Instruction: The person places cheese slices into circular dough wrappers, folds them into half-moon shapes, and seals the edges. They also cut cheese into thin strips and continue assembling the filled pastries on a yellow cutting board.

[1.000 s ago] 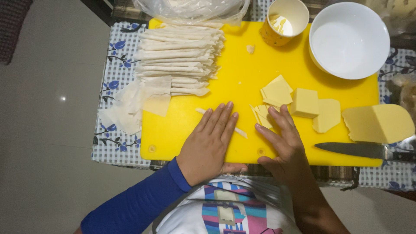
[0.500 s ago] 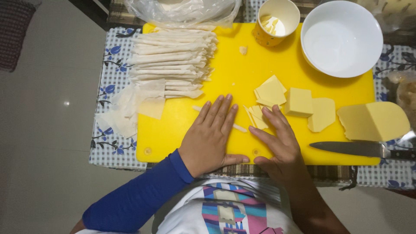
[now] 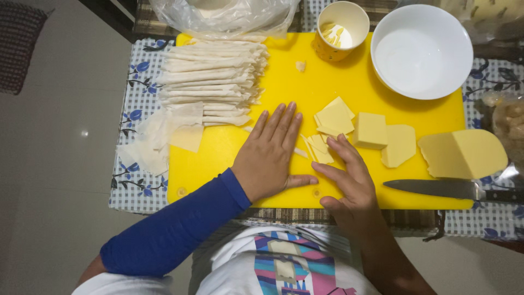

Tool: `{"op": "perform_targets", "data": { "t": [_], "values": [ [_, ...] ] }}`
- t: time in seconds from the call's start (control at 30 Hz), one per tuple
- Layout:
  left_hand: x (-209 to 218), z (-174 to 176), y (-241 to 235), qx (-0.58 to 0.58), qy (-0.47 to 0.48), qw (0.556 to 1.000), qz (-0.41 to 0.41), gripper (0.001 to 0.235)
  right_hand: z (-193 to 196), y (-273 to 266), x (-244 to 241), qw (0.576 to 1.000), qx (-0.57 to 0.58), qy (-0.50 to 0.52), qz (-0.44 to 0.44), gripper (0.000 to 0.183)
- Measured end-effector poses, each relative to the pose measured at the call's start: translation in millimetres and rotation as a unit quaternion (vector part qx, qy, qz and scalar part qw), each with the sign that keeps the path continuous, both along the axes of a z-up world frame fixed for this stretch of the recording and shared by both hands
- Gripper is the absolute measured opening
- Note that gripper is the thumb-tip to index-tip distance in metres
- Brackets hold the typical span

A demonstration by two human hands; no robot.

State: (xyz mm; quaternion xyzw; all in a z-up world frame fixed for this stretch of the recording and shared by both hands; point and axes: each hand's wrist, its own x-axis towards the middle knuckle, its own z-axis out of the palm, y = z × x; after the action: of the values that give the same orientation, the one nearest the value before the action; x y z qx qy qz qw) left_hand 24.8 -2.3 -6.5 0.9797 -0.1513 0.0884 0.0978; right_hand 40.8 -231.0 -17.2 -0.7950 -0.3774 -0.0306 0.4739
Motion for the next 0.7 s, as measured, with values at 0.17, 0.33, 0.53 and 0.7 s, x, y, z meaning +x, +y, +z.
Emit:
{"op": "perform_targets", "data": {
  "t": [0.17, 0.33, 0.53, 0.7],
  "values": [
    [4.8, 4.7, 3.6, -0.052, 0.001, 0.999, -0.016, 0.117, -6.8, -1.9, 1.5, 1.000, 0.029, 0.012, -0.002, 0.067],
    [-3.8, 19.2, 30.7, -0.152, 0.011, 0.987, -0.043, 0.097, -10.9, -3.6, 1.3, 0.996, 0.071, 0.045, 0.002, 0.064],
    [-4.0, 20.8, 58.0, -0.081, -0.035, 0.994, -0.066, 0.037, -12.4, -6.9, -1.5, 0.996, 0.069, 0.060, -0.007, 0.059],
    [7.2, 20.1, 53.9, -0.047, -0.073, 0.990, -0.110, 0.019, -13.1, -7.0, 1.9, 0.996, 0.074, 0.039, -0.006, 0.052]
  ]
}}
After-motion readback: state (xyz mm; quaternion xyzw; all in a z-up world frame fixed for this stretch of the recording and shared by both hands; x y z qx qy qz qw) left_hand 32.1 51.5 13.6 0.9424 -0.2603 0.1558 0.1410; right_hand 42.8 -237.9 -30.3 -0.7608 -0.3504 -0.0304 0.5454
